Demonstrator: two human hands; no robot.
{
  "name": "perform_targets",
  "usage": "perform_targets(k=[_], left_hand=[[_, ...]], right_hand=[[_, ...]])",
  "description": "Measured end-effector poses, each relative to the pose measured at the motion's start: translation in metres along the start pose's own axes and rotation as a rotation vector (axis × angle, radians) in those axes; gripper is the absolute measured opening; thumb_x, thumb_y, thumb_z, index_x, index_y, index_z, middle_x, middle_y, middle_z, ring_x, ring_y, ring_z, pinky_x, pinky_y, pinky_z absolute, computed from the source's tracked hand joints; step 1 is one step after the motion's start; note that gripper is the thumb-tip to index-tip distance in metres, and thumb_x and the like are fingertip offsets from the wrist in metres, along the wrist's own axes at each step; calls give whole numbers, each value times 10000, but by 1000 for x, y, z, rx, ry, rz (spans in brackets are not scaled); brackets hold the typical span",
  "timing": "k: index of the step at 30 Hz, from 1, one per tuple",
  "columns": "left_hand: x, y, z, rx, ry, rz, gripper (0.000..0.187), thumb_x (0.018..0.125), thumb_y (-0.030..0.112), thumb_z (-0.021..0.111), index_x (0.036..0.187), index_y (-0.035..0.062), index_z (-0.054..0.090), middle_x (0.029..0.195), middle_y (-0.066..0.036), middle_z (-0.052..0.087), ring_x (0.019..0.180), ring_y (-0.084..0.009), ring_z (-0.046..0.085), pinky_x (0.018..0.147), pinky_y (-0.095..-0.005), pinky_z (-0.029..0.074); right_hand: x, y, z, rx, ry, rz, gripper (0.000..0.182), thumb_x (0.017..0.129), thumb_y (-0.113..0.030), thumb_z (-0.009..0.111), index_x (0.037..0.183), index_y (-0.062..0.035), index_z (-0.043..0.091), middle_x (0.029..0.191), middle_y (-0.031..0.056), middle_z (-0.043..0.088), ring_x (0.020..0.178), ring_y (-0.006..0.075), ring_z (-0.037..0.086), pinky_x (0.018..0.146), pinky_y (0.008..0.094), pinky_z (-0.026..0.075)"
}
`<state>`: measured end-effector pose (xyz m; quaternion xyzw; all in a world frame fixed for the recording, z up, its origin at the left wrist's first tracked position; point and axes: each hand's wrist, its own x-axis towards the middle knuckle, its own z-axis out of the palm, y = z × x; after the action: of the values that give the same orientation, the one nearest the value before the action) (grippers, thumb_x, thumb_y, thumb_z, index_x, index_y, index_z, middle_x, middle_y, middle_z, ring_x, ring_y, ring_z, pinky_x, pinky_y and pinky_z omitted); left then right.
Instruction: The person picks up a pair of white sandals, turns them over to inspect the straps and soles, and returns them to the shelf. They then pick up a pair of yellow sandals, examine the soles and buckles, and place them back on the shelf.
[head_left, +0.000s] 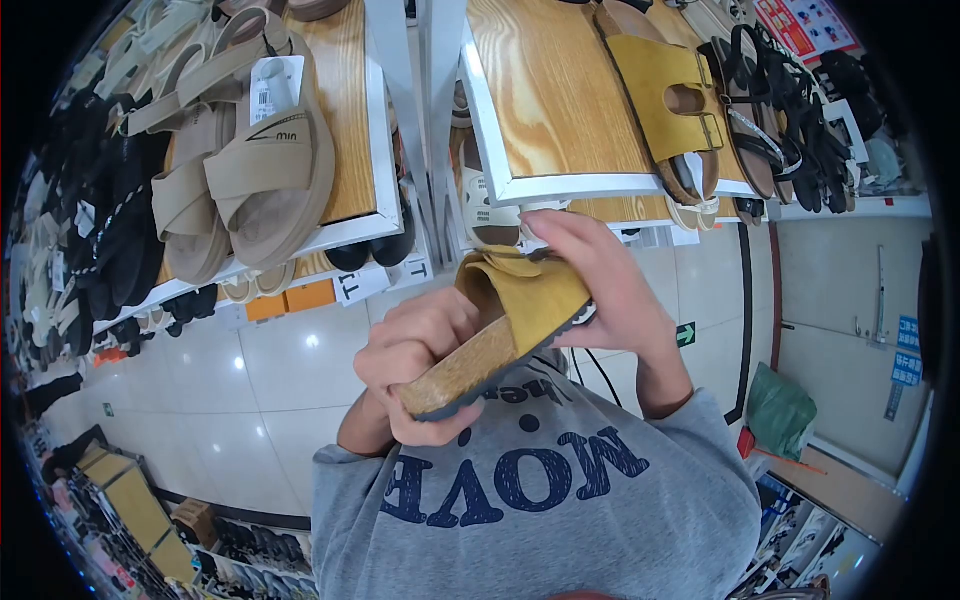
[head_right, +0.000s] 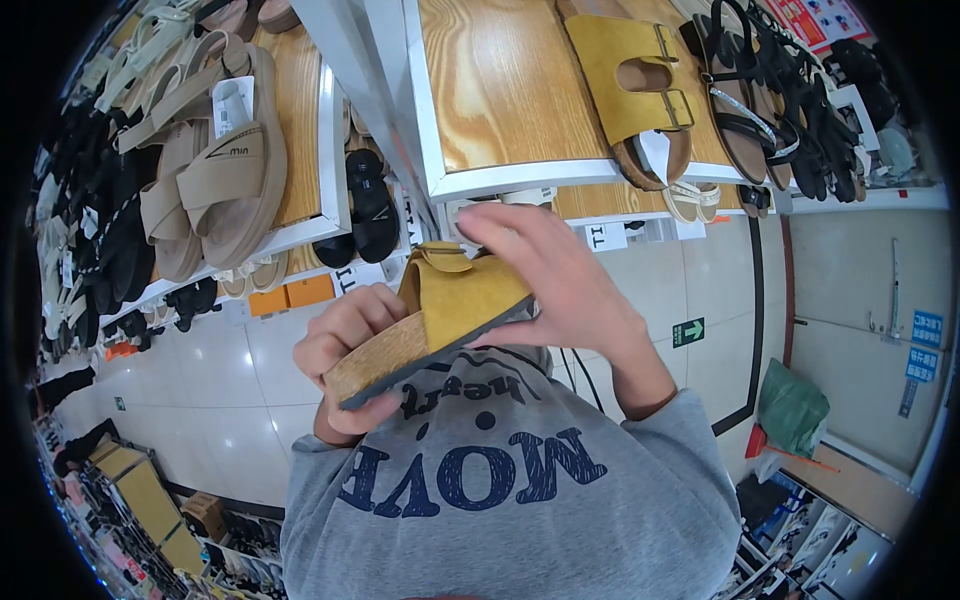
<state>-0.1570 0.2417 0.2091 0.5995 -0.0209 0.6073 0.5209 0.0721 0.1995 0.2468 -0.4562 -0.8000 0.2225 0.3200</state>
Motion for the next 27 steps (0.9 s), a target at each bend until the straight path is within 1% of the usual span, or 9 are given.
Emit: perform_targets(k=[3,6,8,12,15,19,21,23,27], left_hand=[[-2,-1,2,-102,41,144,323,527,41,731,619,60,422,683,-75,494,600,-240,499,534,-357,416],[-3,2,-1,-20,-41,123,410,655,157,759,746,136,360,761,-12,441,696,-202,485,602,-366,444],[-2,1,-2,-15,-55,124,411,669,178,768,761,133,370,764,-8,441,699,-201,483,606,-370,456],[-3,-1,-4,-20,-82,105,405,675,180,761,767,131,369,762,-13,446,698,-204,486,616,-376,472],[-3,-2,-9,-7,-102,102,395,684,212,764,773,117,391,780,-35,474,700,-211,489,627,-385,488],[-3,2,-8,60,-17,-5,346,581,95,754,773,75,466,807,-94,548,737,-259,548,714,-427,519],[0,6,-11,83,-10,-51,387,581,103,764,839,80,477,856,-104,562,787,-265,560,767,-435,515],[9,15,-16,165,-174,-118,485,617,121,835,934,80,471,960,-118,576,888,-278,577,851,-423,488],[2,11,-14,224,-142,-221,508,655,151,887,948,64,482,1012,-128,587,921,-270,595,842,-375,485]], right_hand=[[-11,16,-13,133,-121,186,968,621,-411,877,1405,-31,455,1344,171,557,1216,332,557,1018,423,431],[-28,44,-9,269,-130,294,1011,636,-556,842,1393,-2,465,1354,158,553,1231,292,555,1039,406,415],[-32,50,-6,568,-77,332,1106,642,-758,733,1383,21,472,1359,144,546,1246,253,539,1052,387,398],[-29,41,2,629,-130,436,1199,645,-917,542,1370,35,477,1341,149,550,1232,250,543,1043,380,400],[-34,43,5,610,-64,434,1166,666,-904,540,1347,41,495,1319,155,565,1212,251,558,1027,378,416],[-42,47,-1,569,6,415,1132,689,-886,544,1322,53,512,1294,164,581,1189,251,575,1011,379,431],[-52,53,-4,597,109,384,986,711,-724,704,1334,19,524,1275,139,606,1197,235,570,1028,361,408],[-55,53,-8,548,167,376,967,705,-693,729,1316,30,535,1253,138,614,1178,232,578,1017,354,414],[-55,44,-10,455,285,371,907,694,-616,779,1276,44,559,1208,132,623,1122,222,594,981,338,430]])
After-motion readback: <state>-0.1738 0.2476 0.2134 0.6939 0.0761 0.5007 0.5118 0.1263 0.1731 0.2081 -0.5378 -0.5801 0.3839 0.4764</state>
